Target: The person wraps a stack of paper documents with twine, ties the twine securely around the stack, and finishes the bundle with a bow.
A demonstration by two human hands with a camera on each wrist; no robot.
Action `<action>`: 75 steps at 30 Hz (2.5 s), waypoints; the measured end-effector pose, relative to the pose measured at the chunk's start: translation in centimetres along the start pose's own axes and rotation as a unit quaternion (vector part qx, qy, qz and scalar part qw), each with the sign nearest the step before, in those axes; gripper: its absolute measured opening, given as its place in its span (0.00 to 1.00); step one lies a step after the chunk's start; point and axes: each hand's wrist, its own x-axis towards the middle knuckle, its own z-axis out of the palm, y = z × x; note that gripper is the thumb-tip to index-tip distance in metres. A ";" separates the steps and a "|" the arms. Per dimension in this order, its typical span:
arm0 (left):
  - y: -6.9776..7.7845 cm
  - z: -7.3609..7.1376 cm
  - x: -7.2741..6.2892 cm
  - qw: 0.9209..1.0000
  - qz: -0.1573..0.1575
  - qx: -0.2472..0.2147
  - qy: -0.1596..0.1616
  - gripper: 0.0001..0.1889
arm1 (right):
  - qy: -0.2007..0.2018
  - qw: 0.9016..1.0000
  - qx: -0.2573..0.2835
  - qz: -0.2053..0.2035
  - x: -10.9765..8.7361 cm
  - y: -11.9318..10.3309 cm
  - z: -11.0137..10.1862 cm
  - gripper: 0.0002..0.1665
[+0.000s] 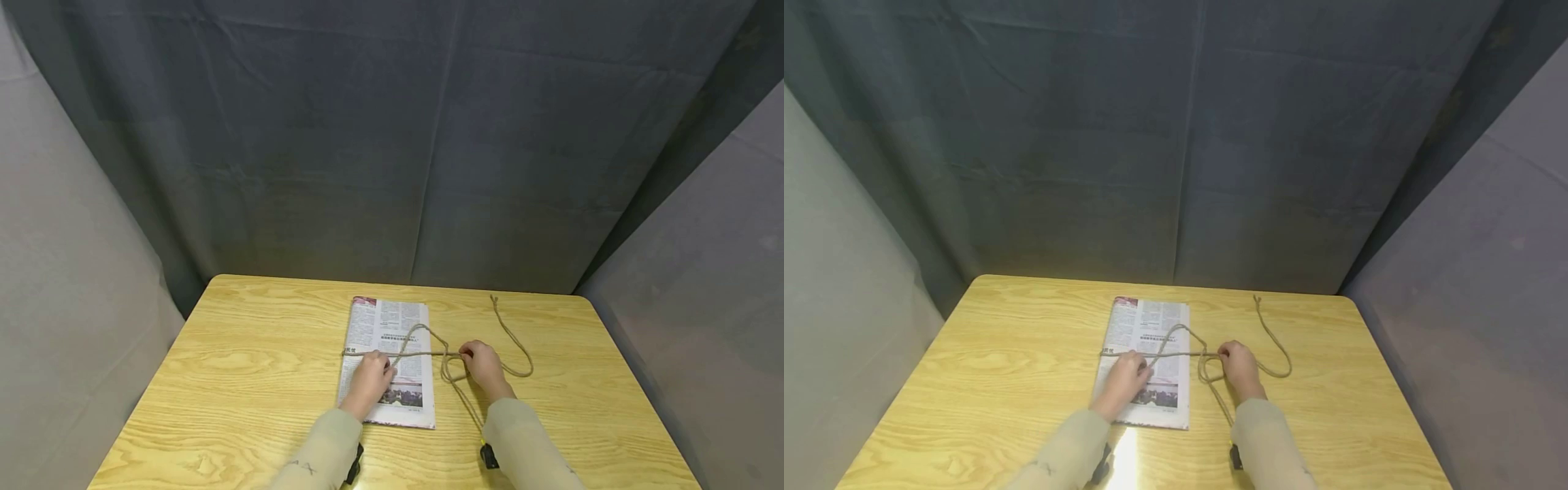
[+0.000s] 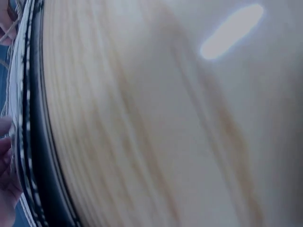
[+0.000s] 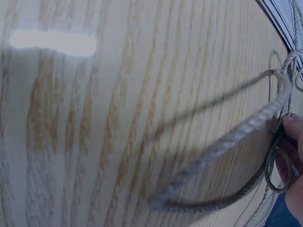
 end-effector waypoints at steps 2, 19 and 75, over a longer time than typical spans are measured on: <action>0.2 0.1 0.0 1.000 -0.003 0.005 -0.006 0.06 | -0.001 1.000 -0.001 0.000 0.1 0.0 0.0 0.06; -1.3 -2.6 -1.0 0.991 -0.068 -0.007 -0.113 0.12 | -0.007 1.000 -0.009 0.008 0.0 -0.4 -0.3 0.05; -5.2 -6.4 -0.9 0.998 -0.058 -0.021 -0.023 0.10 | -0.006 1.000 -0.005 -0.001 0.3 0.1 0.1 0.05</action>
